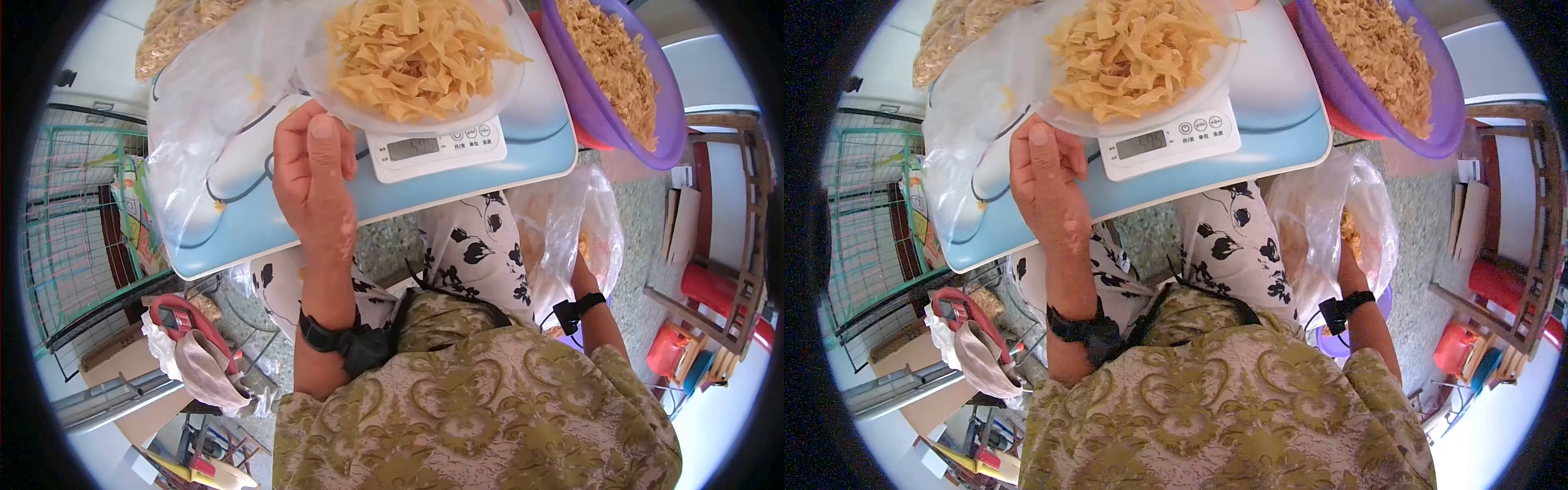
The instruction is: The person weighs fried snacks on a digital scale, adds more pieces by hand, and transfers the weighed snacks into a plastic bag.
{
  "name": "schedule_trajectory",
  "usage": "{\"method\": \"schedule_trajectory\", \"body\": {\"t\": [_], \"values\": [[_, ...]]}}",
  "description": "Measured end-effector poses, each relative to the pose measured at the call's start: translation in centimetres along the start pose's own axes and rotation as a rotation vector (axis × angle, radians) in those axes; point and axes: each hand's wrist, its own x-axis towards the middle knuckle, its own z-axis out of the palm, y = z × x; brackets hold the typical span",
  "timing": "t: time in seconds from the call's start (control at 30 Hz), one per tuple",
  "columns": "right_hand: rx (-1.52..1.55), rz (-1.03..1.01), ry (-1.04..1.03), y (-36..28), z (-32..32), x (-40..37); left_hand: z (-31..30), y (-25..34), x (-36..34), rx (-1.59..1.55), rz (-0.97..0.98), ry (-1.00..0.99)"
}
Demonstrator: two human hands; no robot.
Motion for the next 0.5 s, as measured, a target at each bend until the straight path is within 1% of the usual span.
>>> {"method": "schedule_trajectory", "body": {"t": [0.07, 0.13, 0.23, 0.5], "values": [[0.233, 0.064, 0.013, 1.0, 0.4, 0.3, 0.1, -0.2, 0.0, 0.015, 0.011, 0.001], [0.372, 0.095, 0.009, 1.8, 0.5, 0.7, 0.0, -0.3, 0.0, 0.022, 0.036, 0.009], [0.467, 0.121, 0.005, 2.6, 0.5, 1.1, 0.0, -0.2, 0.0, 0.049, 0.039, 0.009], [0.576, 0.157, -0.008, 4.1, 0.4, 1.6, 0.1, -0.4, 0.1, 0.081, 0.025, 0.042]]}}
